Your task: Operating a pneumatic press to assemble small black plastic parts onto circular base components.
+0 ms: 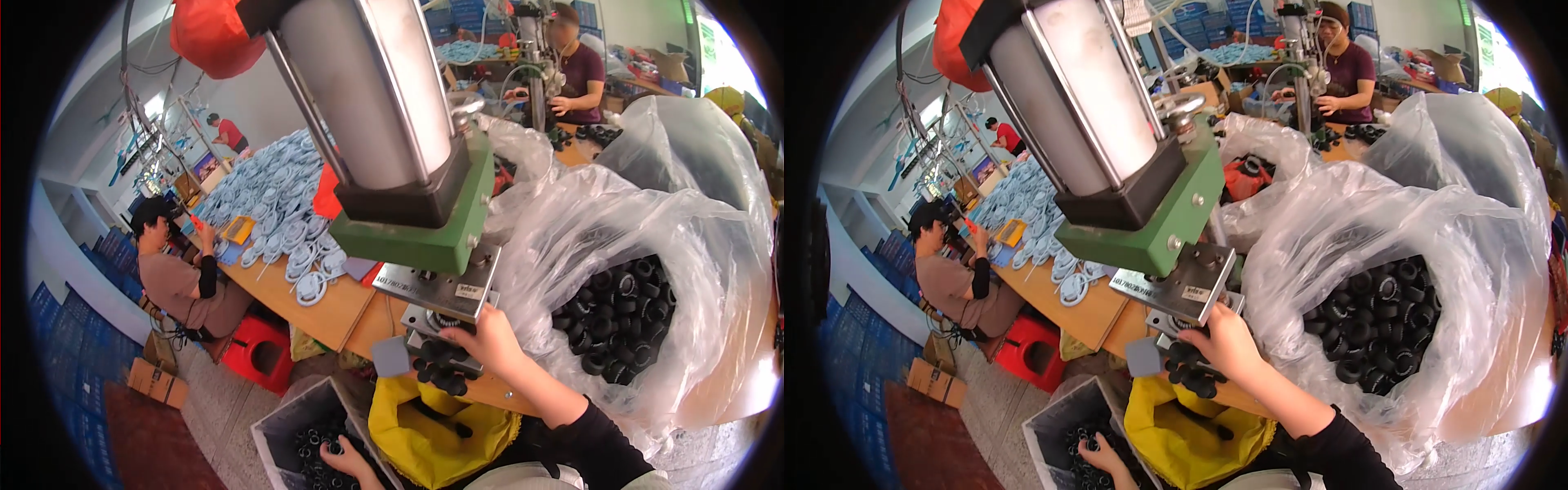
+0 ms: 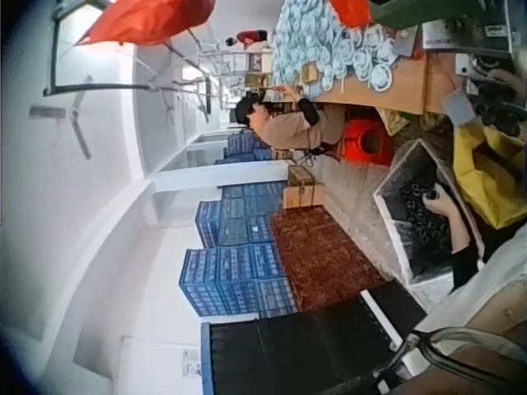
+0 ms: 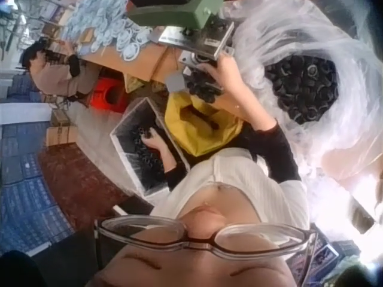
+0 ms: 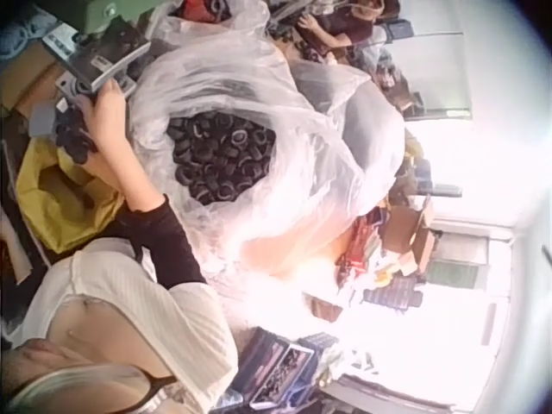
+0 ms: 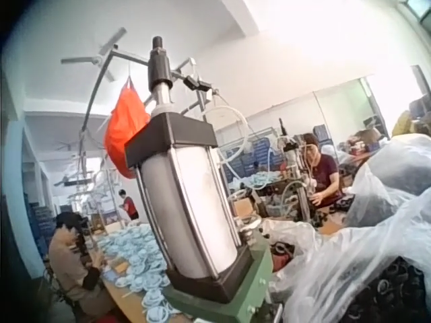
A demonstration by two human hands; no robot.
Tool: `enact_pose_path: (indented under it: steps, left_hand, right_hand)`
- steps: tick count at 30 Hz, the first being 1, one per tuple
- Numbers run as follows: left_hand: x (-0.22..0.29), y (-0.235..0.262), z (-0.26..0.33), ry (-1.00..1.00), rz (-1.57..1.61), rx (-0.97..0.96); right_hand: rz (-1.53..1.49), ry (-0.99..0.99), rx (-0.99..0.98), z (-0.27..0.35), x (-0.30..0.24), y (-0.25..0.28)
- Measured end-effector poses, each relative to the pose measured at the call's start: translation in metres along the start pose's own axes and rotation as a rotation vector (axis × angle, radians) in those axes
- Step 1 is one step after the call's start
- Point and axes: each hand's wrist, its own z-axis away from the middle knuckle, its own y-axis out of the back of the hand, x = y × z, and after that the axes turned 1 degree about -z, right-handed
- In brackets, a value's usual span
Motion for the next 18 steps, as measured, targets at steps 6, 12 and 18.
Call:
enact_pose_path:
  steps: [6, 12, 18]
  left_hand:
    - [0.059, -0.024, 0.004, -0.103, 0.251, -0.070]
    - [0.223, -0.061, 0.010, -0.760, 0.499, -0.462]
    - [0.242, -0.092, 0.019, -0.969, 0.236, -0.522]
  right_hand:
    - [-0.118, 0.038, 0.000, -0.012, 0.010, 0.008]
    - [0.055, 0.062, 0.065, 0.053, -0.004, 0.038]
    - [0.667, -0.297, 0.381, 0.089, 0.082, 0.132]
